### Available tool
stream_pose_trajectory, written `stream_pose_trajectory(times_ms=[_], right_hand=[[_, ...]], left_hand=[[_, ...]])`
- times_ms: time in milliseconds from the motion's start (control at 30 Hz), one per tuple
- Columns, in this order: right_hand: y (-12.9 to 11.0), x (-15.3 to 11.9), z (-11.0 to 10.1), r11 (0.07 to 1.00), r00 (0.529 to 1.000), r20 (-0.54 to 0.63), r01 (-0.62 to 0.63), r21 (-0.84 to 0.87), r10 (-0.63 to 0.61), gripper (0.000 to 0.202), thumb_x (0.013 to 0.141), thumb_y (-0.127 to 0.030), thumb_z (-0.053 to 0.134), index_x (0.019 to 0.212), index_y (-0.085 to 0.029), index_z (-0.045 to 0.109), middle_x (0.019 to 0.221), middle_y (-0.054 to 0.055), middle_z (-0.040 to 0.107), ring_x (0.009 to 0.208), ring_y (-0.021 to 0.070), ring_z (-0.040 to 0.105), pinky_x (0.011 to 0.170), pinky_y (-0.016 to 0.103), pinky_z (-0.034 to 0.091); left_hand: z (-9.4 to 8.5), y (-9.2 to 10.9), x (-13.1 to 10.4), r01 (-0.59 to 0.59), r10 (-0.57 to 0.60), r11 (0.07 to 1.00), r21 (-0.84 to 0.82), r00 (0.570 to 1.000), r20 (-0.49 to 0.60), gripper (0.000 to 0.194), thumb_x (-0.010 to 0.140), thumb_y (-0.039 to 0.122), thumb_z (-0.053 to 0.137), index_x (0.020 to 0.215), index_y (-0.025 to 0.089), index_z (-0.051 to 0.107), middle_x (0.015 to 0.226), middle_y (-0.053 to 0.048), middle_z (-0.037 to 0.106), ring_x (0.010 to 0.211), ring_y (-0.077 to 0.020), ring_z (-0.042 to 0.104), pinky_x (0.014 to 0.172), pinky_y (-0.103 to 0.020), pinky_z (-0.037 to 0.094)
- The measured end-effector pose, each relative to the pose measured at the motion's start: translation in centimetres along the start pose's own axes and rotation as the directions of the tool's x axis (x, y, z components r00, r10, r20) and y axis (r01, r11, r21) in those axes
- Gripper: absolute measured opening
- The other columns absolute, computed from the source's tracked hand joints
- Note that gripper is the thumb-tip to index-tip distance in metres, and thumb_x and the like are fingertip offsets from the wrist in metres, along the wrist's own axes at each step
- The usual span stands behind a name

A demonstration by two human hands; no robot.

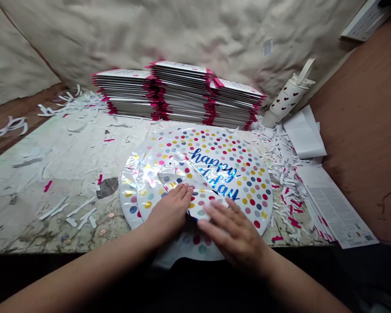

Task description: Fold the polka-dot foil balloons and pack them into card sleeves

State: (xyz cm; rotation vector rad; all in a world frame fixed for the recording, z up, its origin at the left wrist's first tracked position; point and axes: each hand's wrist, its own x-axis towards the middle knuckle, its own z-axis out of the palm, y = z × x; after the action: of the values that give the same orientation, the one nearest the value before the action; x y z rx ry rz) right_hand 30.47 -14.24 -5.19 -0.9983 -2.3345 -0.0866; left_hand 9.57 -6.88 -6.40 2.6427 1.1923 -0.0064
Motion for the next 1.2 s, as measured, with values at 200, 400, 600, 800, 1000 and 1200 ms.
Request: stream_pose_trajectory(times_ms=[200, 400, 600, 800, 1000, 1200], right_hand=[[3.2, -3.1, 1.1, 0.852, 0.853, 0.085, -0.520, 0.059, 0.515, 0.091, 0.076, -0.020, 0.056, 0.144, -0.014, -0.004, 0.148, 0.017, 0.016, 0.136, 0.0275, 0.018, 0.103, 0.047, 0.034], [4.1, -2.3, 1.0, 0.983, 0.953, 0.246, 0.156, 0.101, -0.177, 0.044, 0.086, -0.010, 0.045, 0.128, -0.023, 0.046, 0.127, 0.005, 0.054, 0.128, 0.0210, 0.038, 0.107, 0.047, 0.024], [4.7, -0.6, 0.4, 0.829, 0.847, 0.478, -0.431, 0.358, 0.234, 0.024, 0.081, -0.019, 0.051, 0.100, -0.023, 0.065, 0.097, 0.002, 0.070, 0.096, 0.0184, 0.063, 0.089, 0.036, 0.044], [7.5, 3.7, 1.4, 0.330, 0.401, 0.557, -0.916, 0.228, 0.727, 0.024, 0.086, -0.034, 0.044, 0.091, -0.016, 0.059, 0.059, 0.000, 0.062, 0.051, 0.0145, 0.059, 0.049, 0.025, 0.048], [4.8, 5.7, 3.3, 0.793, 0.767, 0.250, -0.610, -0.004, 0.591, 0.037, 0.092, -0.030, 0.030, 0.121, -0.015, 0.049, 0.125, 0.015, 0.053, 0.114, 0.0258, 0.049, 0.093, 0.041, 0.039], [4.5, 5.5, 6.5, 0.784, 0.675, 0.420, -0.597, -0.174, 0.607, 0.063, 0.091, -0.051, 0.025, 0.143, -0.017, 0.018, 0.150, 0.010, 0.014, 0.136, 0.0339, 0.005, 0.108, 0.051, 0.012]], left_hand=[[0.2, -1.3, 0.3, -0.322, 0.340, 0.922, -0.215, 0.939, 0.050, 0.053, 0.087, 0.021, 0.043, 0.136, 0.038, 0.032, 0.148, -0.002, 0.023, 0.134, -0.0272, 0.022, 0.106, -0.045, 0.027], [0.8, -1.1, -0.2, -0.508, 0.518, 0.854, -0.114, 0.849, 0.104, 0.059, 0.082, 0.016, 0.048, 0.138, 0.019, 0.032, 0.145, -0.014, 0.026, 0.135, -0.0297, 0.020, 0.107, -0.047, 0.023], [-0.2, -1.5, -1.2, -0.226, 0.220, 0.920, -0.319, 0.974, -0.054, 0.033, 0.085, 0.018, 0.038, 0.107, 0.021, 0.063, 0.108, -0.007, 0.065, 0.105, -0.0225, 0.057, 0.090, -0.034, 0.045], [-3.5, -1.5, 3.7, 0.641, -0.331, 0.406, -0.651, 0.768, 0.549, 0.026, 0.078, 0.041, 0.053, 0.065, 0.018, 0.051, 0.054, 0.000, 0.061, 0.045, -0.0141, 0.057, 0.041, -0.021, 0.042], [-3.4, -1.8, 5.9, 0.701, -0.302, 0.282, -0.655, 0.712, 0.633, 0.024, 0.080, 0.034, 0.053, 0.065, 0.015, 0.049, 0.049, -0.004, 0.060, 0.040, -0.0128, 0.056, 0.044, -0.024, 0.046], [-5.4, -3.2, 3.3, 0.578, -0.319, 0.091, -0.811, 0.788, 0.526, 0.026, 0.077, 0.036, 0.058, 0.095, 0.017, 0.054, 0.104, -0.011, 0.065, 0.085, -0.0169, 0.066, 0.067, -0.026, 0.053]])
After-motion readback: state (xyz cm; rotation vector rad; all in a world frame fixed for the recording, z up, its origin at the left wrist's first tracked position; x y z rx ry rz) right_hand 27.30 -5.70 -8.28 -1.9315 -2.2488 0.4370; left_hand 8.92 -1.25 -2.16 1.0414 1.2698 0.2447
